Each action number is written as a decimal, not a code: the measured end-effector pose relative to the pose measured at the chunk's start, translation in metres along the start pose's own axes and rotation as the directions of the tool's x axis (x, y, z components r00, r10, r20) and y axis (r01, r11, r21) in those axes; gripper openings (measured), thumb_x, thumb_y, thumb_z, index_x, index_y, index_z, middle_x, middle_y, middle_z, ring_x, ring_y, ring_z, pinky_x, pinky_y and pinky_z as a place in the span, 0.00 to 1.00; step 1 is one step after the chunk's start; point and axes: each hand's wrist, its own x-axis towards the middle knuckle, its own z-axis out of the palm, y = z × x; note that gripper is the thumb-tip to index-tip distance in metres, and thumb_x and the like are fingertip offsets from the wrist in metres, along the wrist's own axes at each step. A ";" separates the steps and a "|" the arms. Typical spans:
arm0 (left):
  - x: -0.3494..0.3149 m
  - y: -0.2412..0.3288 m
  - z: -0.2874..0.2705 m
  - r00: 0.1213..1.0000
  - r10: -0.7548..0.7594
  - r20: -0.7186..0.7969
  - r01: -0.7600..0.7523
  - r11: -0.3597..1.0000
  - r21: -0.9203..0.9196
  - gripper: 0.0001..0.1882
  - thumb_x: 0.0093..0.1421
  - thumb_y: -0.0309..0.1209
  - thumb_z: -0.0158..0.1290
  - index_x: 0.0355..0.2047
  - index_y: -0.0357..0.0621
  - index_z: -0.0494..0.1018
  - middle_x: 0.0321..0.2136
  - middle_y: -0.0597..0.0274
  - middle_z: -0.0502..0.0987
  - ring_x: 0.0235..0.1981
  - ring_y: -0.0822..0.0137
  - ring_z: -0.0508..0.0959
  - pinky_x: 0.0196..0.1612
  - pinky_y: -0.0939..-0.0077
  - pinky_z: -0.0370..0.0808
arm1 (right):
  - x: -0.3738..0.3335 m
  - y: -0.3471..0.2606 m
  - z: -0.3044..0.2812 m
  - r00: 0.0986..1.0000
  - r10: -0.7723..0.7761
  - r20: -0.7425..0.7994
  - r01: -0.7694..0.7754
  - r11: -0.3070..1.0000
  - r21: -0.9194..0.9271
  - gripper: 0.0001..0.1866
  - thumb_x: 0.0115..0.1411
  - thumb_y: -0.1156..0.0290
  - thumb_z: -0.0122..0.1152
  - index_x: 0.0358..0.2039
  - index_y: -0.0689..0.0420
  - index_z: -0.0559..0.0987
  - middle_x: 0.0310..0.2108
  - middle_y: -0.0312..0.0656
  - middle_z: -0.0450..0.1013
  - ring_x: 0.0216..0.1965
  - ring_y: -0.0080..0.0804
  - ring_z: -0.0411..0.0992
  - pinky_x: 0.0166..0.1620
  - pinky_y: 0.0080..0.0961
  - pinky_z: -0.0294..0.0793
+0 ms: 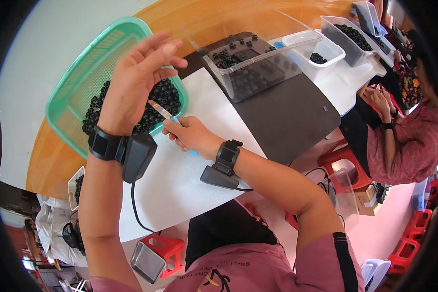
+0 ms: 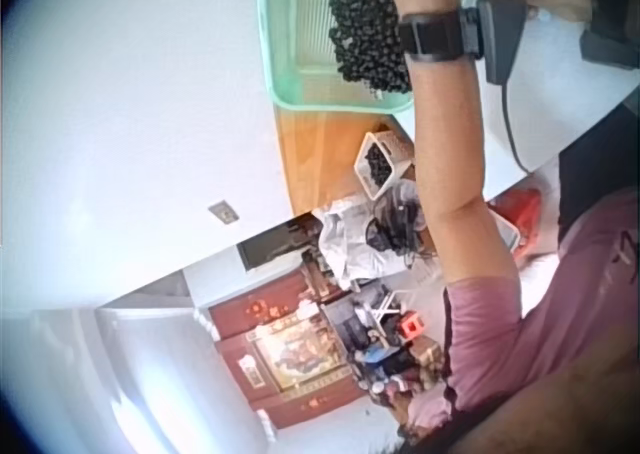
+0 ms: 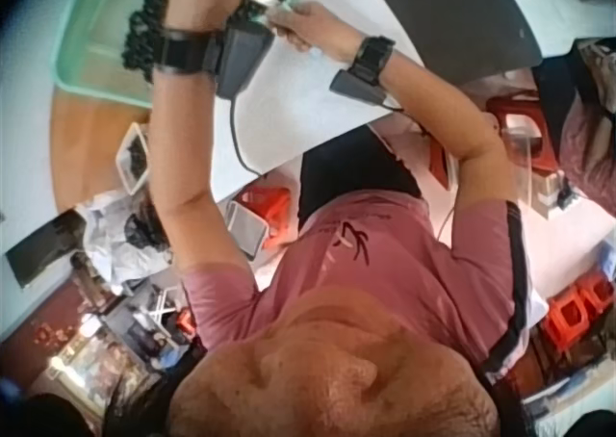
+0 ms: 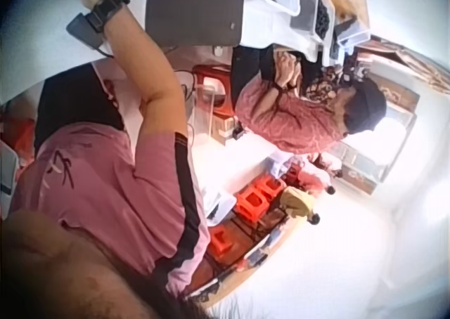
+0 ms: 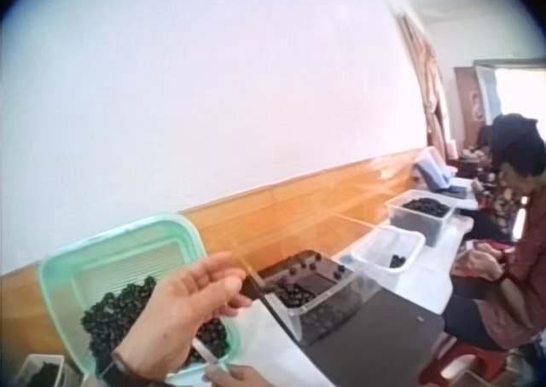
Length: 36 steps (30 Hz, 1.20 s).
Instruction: The recorder uses a knife to cut and prepare small black berries at a table.
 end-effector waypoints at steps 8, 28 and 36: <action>-0.063 -0.001 -0.066 0.985 -0.131 -0.117 0.164 0.919 0.358 0.16 0.63 0.34 0.53 0.47 0.36 0.74 0.39 0.61 0.78 0.35 0.74 0.77 0.39 0.81 0.71 | -0.006 -0.006 0.004 0.997 0.023 -0.073 -0.028 0.997 -0.077 0.18 0.67 0.57 0.53 0.36 0.61 0.75 0.24 0.29 0.63 0.17 0.14 0.55 0.20 0.15 0.53; -0.196 -0.097 -0.130 0.960 -0.108 -0.257 0.275 0.511 0.814 0.10 0.53 0.22 0.60 0.35 0.39 0.72 0.29 0.64 0.74 0.27 0.73 0.73 0.28 0.78 0.68 | -0.005 -0.006 0.009 0.999 0.039 -0.014 -0.040 0.997 -0.066 0.19 0.67 0.56 0.53 0.38 0.63 0.74 0.25 0.29 0.63 0.17 0.13 0.52 0.21 0.15 0.51; -0.197 -0.095 -0.126 0.965 -0.080 -0.249 0.253 0.531 0.809 0.09 0.52 0.22 0.59 0.34 0.36 0.73 0.30 0.60 0.75 0.25 0.69 0.73 0.28 0.75 0.69 | -0.003 -0.004 0.008 0.999 0.037 0.001 -0.037 0.996 -0.086 0.19 0.67 0.56 0.53 0.39 0.63 0.74 0.25 0.30 0.64 0.17 0.13 0.52 0.21 0.15 0.52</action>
